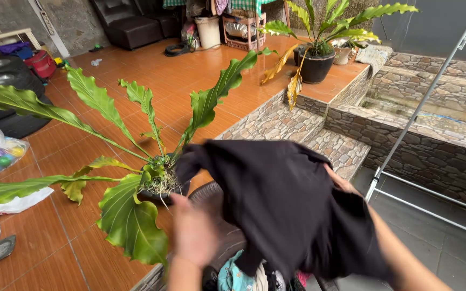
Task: The recorder is sorting through a pile of laundry in a chair and hanging items onto a clothes rack.
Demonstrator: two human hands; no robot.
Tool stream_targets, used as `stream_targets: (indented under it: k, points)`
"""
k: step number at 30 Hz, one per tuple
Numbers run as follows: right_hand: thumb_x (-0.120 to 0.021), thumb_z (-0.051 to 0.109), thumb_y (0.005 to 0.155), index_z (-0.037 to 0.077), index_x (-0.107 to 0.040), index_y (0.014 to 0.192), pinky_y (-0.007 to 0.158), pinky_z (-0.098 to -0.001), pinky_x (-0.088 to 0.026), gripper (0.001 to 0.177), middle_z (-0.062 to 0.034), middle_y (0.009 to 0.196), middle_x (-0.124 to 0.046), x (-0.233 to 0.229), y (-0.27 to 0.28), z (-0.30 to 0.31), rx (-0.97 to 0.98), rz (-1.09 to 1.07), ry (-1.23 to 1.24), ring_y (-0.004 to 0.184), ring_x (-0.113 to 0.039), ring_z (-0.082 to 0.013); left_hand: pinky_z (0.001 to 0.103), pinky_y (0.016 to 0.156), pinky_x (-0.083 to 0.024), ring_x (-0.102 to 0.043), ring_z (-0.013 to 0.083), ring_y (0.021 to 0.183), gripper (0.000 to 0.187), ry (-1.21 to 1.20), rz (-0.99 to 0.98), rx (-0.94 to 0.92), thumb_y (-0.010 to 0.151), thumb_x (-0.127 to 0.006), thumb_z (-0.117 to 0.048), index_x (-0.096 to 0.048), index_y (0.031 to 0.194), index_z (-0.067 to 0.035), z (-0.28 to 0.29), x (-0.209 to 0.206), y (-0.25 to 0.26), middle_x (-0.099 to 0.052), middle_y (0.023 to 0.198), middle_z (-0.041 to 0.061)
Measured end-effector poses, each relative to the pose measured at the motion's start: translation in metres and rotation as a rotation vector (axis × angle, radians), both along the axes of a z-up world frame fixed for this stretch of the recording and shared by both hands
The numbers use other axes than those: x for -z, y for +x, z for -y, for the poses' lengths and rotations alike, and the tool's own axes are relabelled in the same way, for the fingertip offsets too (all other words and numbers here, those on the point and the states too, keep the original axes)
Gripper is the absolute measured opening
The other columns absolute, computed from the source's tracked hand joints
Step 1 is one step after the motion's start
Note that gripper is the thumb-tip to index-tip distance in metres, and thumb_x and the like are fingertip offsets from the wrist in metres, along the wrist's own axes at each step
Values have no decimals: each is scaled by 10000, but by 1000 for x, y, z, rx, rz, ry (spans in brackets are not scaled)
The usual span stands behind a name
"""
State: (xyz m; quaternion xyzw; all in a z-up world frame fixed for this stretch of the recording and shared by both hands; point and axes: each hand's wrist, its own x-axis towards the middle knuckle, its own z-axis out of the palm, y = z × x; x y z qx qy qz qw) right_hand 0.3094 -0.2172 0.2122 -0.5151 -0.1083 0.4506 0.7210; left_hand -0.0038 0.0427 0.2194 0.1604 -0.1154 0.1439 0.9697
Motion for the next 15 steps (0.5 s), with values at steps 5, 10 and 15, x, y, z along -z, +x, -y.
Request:
stream_targets:
  k: [5,10,15]
  points:
    - [-623,103,984,43,-535,1437,1025,-375,-499,465,-133,1330,-644,30,-28,8,29,594,335,1174,-630,-208,507,1111,-396,-611,264,1276,1029,189,-341,290,707,-592,-780,-491,1453,-79,45,45,21,-640,1404,101]
    - [-614,-6,782,118,-545,1437,906,-416,-568,671,-142,1190,-699,-3,4,3,-123,-145,180,965,-722,-234,447,1177,-380,-553,239,1339,909,557,-419,18,751,-809,-318,-376,1514,-81,19,-25,-9,-572,1459,78]
    - [-679,86,865,253,-510,1476,932,-361,-551,656,7,1333,-608,-84,-37,17,-64,528,-362,1131,-648,-192,381,1122,-397,-592,245,1318,783,452,-885,-430,746,-795,-242,-533,1463,-71,-43,6,-22,-641,1449,139]
